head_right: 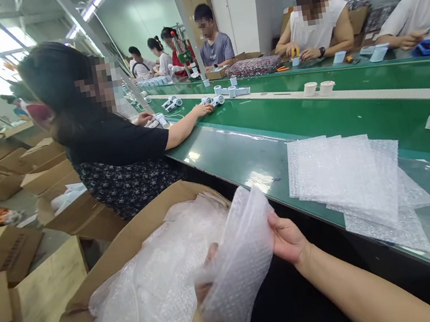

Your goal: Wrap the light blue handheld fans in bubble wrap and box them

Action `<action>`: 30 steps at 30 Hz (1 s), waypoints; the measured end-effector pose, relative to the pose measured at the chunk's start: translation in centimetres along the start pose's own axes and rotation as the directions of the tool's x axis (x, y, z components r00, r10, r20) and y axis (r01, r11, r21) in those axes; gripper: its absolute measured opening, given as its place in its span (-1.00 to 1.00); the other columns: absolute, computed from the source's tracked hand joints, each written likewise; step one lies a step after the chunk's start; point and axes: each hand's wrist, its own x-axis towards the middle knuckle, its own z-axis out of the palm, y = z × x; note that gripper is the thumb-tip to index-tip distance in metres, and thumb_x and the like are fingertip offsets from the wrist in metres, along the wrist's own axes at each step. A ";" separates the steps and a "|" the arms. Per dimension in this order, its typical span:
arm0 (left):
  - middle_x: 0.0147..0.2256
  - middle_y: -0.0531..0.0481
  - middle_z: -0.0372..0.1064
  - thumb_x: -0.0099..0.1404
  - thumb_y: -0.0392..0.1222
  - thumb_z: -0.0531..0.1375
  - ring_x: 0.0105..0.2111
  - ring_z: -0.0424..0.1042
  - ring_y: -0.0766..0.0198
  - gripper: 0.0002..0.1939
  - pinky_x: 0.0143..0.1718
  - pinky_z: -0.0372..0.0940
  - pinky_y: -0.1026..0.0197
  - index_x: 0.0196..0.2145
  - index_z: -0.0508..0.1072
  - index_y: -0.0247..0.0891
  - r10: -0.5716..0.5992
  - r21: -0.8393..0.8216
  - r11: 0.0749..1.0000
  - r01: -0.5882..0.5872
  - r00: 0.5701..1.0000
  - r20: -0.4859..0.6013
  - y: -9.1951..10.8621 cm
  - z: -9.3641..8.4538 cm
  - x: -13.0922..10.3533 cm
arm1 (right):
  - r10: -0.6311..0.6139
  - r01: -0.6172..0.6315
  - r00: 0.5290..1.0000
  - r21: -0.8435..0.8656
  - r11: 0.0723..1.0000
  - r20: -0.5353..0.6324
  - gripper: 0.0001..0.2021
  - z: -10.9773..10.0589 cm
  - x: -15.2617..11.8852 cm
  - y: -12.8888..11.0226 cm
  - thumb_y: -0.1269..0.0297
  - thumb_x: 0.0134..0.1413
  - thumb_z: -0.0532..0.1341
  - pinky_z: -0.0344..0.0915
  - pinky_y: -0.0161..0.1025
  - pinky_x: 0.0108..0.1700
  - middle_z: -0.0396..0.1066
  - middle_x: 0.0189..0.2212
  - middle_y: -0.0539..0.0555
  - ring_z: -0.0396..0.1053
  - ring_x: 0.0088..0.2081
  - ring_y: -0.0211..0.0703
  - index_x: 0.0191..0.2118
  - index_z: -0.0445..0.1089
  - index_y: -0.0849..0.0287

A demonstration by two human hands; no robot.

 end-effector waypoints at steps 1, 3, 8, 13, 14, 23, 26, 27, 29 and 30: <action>-0.60 0.11 0.39 0.04 -0.18 0.33 -0.47 0.46 0.25 -0.80 -0.36 0.34 0.20 -0.51 0.34 -0.20 -0.034 0.011 0.999 0.034 0.999 0.041 0.0 -0.8 -0.3 | -0.019 0.018 1.000 -0.022 1.000 -0.011 -0.68 -0.1 -0.3 -0.4 0.38 -0.12 0.39 0.33 -0.23 -0.04 0.52 -0.27 -0.05 0.46 -0.24 -0.23 -0.18 0.40 0.09; -0.52 0.04 0.46 -0.03 -0.20 0.37 -0.30 0.51 0.11 -0.75 -0.19 0.34 0.05 -0.47 0.35 -0.22 -0.175 0.149 0.976 0.158 0.978 0.110 1.1 -3.0 0.0 | -0.036 0.036 0.999 -0.097 0.995 -0.003 -0.67 -0.2 -1.1 -1.2 0.39 -0.16 0.42 0.33 -0.29 -0.13 0.49 -0.32 -0.08 0.45 -0.32 -0.28 -0.20 0.40 0.08; -0.17 -0.26 0.48 0.09 0.04 0.26 -0.05 0.43 -0.05 -0.63 -0.01 0.23 -0.11 -0.23 0.41 -0.26 -0.051 0.890 0.291 0.352 0.934 -0.353 6.6 -9.0 6.8 | -0.014 0.019 1.000 -0.248 0.969 0.020 -0.55 0.4 -2.1 -1.8 0.30 -0.18 0.44 0.29 -0.26 -0.09 0.48 -0.30 -0.03 0.45 -0.26 -0.25 -0.10 0.37 0.06; 0.14 -0.34 0.22 0.06 -0.16 0.23 0.28 -0.09 -0.16 -0.64 0.22 -0.14 -0.18 -0.15 0.41 -0.28 0.323 0.856 -0.005 0.517 0.811 -0.488 7.0 -12.7 13.3 | 0.105 -0.085 0.993 -0.273 0.958 0.059 -0.47 0.9 -1.7 -1.6 0.27 -0.15 0.40 0.29 -0.12 -0.04 0.49 -0.22 0.19 0.46 -0.18 -0.05 0.02 0.36 0.21; 0.12 -0.35 0.24 0.05 -0.18 0.22 0.28 -0.09 -0.19 -0.68 0.21 -0.14 -0.21 -0.19 0.42 -0.28 0.352 0.846 -0.027 0.533 0.797 -0.491 6.7 -13.2 13.6 | 0.129 -0.104 0.989 -0.281 0.954 0.069 -0.49 0.8 -1.7 -1.6 0.27 -0.14 0.39 0.31 -0.11 -0.07 0.49 -0.24 0.21 0.47 -0.20 -0.03 0.00 0.38 0.24; -0.30 -0.05 0.43 0.23 0.07 0.03 -0.26 0.42 0.17 -0.60 -0.19 0.29 0.18 -0.12 0.39 -0.23 0.485 0.957 0.076 0.282 0.828 -0.282 9.4 -10.4 8.9 | 0.104 -0.023 0.991 -0.671 0.741 0.080 -0.81 1.9 -1.8 -2.4 0.22 0.04 0.32 0.20 -0.41 -0.33 0.34 -0.40 -0.07 0.28 -0.40 -0.35 -0.23 0.37 0.11; -0.48 0.06 0.33 0.20 0.17 0.09 -0.49 0.30 0.31 -0.58 -0.42 0.23 0.29 -0.23 0.43 -0.24 0.453 0.972 0.200 0.122 0.868 -0.203 10.7 -6.1 6.1 | 0.195 0.062 0.967 -0.896 0.439 0.162 -0.67 4.2 -1.9 -2.4 0.23 0.14 0.22 0.20 -0.33 -0.21 0.33 -0.25 -0.01 0.27 -0.27 -0.27 0.03 0.29 0.05; -0.54 0.09 0.28 0.18 0.17 0.12 -0.54 0.24 0.35 -0.60 -0.47 0.18 0.32 -0.29 0.45 -0.25 0.437 0.964 0.254 0.073 0.881 -0.182 10.9 -4.7 5.3 | 0.238 0.078 0.956 -0.930 0.358 0.172 -0.63 5.1 -2.1 -2.3 0.25 0.15 0.20 0.21 -0.30 -0.18 0.33 -0.21 0.01 0.27 -0.24 -0.24 0.08 0.25 0.04; -0.60 0.11 0.22 0.15 0.13 0.20 -0.59 0.16 0.39 -0.64 -0.54 0.10 0.34 -0.40 0.46 -0.26 0.389 0.940 0.339 0.019 0.908 -0.159 11.1 -2.1 3.8 | 0.306 0.131 0.929 -0.958 0.256 0.208 -0.66 6.7 -2.6 -2.3 0.31 0.14 0.17 0.24 -0.26 -0.17 0.35 -0.21 0.04 0.30 -0.23 -0.20 0.06 0.28 0.05; -0.63 0.12 0.20 0.13 0.11 0.23 -0.61 0.13 0.41 -0.66 -0.56 0.06 0.35 -0.45 0.46 -0.27 0.361 0.935 0.355 0.018 0.919 -0.155 11.1 -0.9 3.2 | 0.324 0.182 0.913 -0.957 0.226 0.250 -0.71 7.5 -2.8 -2.3 0.35 0.13 0.16 0.25 -0.23 -0.14 0.36 -0.21 0.05 0.32 -0.21 -0.18 -0.01 0.33 0.08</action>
